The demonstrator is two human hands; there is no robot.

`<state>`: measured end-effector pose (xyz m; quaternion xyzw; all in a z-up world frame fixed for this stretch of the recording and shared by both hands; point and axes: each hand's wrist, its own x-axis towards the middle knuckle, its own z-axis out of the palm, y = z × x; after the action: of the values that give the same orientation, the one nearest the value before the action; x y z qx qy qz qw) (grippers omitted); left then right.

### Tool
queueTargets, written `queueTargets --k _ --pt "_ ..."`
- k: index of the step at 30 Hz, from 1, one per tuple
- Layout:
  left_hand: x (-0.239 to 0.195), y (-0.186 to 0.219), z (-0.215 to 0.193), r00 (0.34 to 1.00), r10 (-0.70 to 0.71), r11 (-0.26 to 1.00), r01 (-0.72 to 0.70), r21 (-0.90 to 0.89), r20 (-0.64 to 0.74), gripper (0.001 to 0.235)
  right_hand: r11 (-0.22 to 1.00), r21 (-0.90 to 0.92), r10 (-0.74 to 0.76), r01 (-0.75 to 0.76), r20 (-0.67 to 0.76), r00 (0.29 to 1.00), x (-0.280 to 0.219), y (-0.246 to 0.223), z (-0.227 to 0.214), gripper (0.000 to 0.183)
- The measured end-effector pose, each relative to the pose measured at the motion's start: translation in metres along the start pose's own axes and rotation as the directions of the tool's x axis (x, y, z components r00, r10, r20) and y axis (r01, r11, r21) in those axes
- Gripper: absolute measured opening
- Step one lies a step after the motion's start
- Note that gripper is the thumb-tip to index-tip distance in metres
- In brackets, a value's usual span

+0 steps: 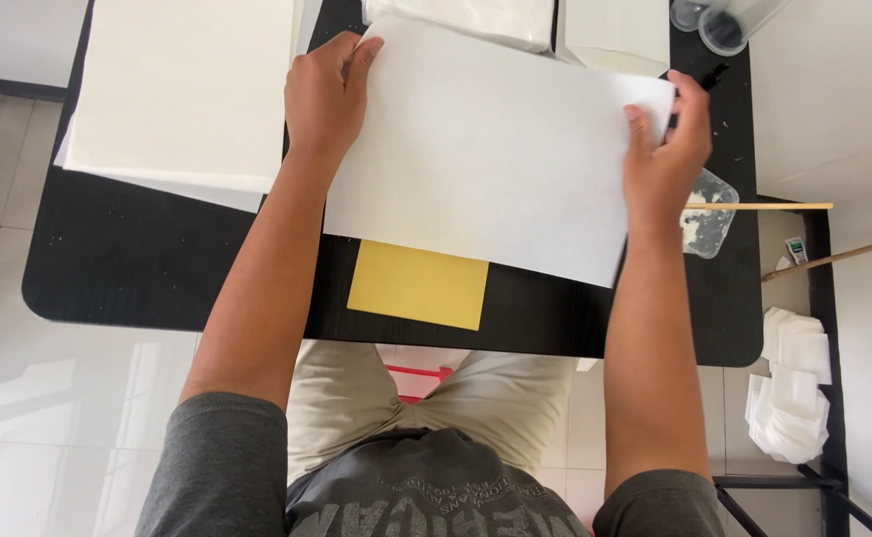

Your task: The person is manually constructing a paper bag by folding paper sheets and applying glue with a brush.

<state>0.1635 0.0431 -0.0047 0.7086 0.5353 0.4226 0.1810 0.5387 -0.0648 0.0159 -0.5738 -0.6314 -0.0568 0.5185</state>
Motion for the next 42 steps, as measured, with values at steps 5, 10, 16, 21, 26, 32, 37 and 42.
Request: queueTargets --k 5,10,16,21,26,32,37,42 --pt "0.012 -0.026 0.017 0.993 -0.114 0.989 0.116 0.087 -0.023 0.049 0.896 -0.444 0.082 0.010 0.187 0.979 -0.005 -0.001 0.028 0.078" --pt "0.009 -0.028 0.022 0.979 -0.203 0.974 0.201 -0.106 -0.015 0.052 0.967 -0.235 0.017 0.093 0.426 0.904 -0.037 0.001 0.072 0.041" --pt "0.009 0.005 -0.008 0.873 -0.338 0.763 0.473 -0.440 0.353 0.059 0.976 -0.210 0.182 -0.055 0.656 0.733 -0.054 -0.012 0.082 0.059" --pt "0.013 -0.037 0.020 0.949 -0.209 0.914 0.275 -0.298 0.235 0.034 0.975 -0.210 0.200 -0.079 0.655 0.728 -0.053 -0.017 0.079 0.057" --pt "0.053 -0.267 0.202 0.930 -0.029 0.921 -0.117 0.371 0.366 0.023 0.977 -0.195 0.194 -0.084 0.658 0.727 -0.053 -0.015 0.080 0.057" --pt "0.006 -0.082 0.085 0.918 0.178 0.975 -0.212 0.061 0.354 0.020 0.980 -0.171 0.188 -0.098 0.667 0.721 -0.048 -0.019 0.077 0.058" --pt "0.008 -0.026 0.042 0.928 -0.155 0.980 0.189 -0.069 0.339 0.018 0.958 -0.250 0.277 -0.144 0.663 0.695 -0.046 -0.027 0.077 0.053" --pt "0.010 0.003 0.010 0.744 -0.553 0.721 0.653 -0.232 0.376 0.024 0.978 -0.182 0.201 -0.106 0.662 0.722 -0.049 -0.021 0.075 0.055"
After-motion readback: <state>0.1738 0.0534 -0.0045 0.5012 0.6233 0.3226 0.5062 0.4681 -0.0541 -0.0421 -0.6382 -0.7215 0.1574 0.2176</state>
